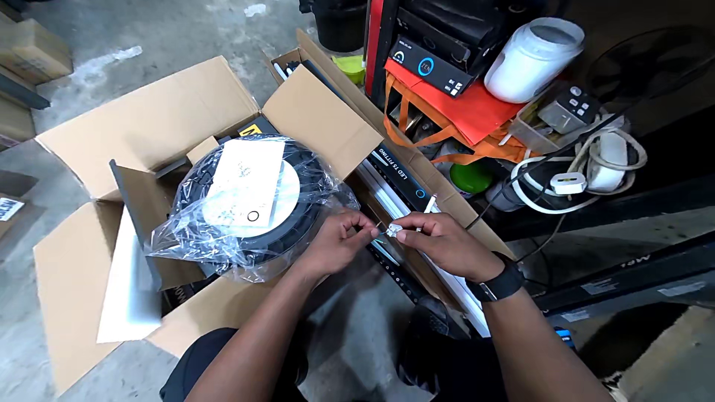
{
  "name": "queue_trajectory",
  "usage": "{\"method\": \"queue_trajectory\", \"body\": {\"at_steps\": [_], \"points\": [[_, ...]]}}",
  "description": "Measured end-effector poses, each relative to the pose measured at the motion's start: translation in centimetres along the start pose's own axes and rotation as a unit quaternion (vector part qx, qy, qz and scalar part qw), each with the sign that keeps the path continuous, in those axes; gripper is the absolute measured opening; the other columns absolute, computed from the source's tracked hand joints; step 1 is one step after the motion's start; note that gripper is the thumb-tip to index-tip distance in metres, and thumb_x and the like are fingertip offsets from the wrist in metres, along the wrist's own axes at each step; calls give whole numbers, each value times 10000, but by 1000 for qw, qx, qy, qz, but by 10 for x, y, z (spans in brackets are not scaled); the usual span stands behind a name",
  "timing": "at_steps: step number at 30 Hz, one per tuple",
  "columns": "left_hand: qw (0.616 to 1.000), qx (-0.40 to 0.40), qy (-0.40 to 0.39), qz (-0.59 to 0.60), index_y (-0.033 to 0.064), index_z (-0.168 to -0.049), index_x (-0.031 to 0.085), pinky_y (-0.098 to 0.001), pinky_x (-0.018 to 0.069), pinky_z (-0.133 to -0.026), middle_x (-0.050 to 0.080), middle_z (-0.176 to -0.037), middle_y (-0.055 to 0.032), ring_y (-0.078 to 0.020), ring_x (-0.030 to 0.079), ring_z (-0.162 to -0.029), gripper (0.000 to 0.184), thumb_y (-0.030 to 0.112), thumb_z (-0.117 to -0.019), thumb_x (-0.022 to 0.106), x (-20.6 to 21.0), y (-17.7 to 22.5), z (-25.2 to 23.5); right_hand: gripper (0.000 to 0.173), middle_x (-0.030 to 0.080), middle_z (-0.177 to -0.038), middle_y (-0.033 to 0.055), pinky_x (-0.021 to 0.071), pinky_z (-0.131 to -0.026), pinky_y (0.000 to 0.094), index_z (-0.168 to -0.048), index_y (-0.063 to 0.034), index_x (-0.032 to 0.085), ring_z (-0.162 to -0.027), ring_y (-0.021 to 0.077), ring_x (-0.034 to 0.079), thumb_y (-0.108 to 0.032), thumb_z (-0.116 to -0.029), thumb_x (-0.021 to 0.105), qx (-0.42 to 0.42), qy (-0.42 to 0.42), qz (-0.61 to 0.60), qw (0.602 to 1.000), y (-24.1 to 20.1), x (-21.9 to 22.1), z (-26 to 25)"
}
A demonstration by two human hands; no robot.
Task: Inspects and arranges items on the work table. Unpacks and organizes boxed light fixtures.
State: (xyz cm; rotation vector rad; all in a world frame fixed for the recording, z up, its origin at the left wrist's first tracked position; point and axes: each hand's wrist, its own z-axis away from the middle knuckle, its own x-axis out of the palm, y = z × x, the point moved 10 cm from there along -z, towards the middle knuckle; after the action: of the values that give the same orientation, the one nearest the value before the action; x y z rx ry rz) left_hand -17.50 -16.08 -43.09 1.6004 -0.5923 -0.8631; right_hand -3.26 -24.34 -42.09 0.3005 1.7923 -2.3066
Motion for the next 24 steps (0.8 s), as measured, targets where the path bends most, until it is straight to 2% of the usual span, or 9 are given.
{"method": "queue_trajectory", "body": {"at_steps": [7, 13, 18, 21, 24], "points": [[1000, 14, -14, -21, 69, -911, 724, -298, 526, -894, 694, -935, -14, -98, 637, -989, 196, 235, -990, 656, 4, 2, 0, 208, 747, -1001, -11, 561, -822, 268, -1133, -114, 759, -900, 57, 683, -225, -1009, 634, 21, 5, -10, 1000, 3, 5, 0], [997, 36, -42, -57, 80, -908, 740, -327, 487, -982, 712, -931, 4, -103, 627, -1057, 206, 244, -994, 650, 9, 1, 1, 218, 747, -972, -30, 544, -807, 246, -1111, -122, 769, -882, 24, 671, -248, -1021, 616, 32, 5, 8, 999, 6, 7, -2], [996, 41, -53, -67, 79, -888, 745, -333, 468, -1004, 716, -928, 1, -109, 621, -1072, 214, 249, -986, 658, 9, 0, 1, 220, 745, -975, -38, 539, -807, 242, -1113, -132, 770, -885, 16, 667, -261, -1022, 615, 35, 4, 18, 999, 5, 7, 0], [995, 38, -58, -73, 79, -886, 744, -334, 468, -1007, 719, -931, -1, -112, 621, -1076, 217, 250, -985, 656, 10, -1, 2, 222, 741, -1006, -44, 536, -812, 241, -1108, -135, 768, -895, 10, 661, -264, -1021, 610, 27, 2, 29, 999, 4, 8, -1], [994, 38, -66, -80, 79, -908, 750, -328, 473, -999, 719, -945, -3, -103, 622, -1073, 217, 259, -985, 655, 11, -2, 2, 239, 732, -1094, -33, 535, -858, 246, -1123, -139, 769, -970, 19, 660, -276, -1022, 601, 22, -7, 43, 999, 4, 9, -1]]}}
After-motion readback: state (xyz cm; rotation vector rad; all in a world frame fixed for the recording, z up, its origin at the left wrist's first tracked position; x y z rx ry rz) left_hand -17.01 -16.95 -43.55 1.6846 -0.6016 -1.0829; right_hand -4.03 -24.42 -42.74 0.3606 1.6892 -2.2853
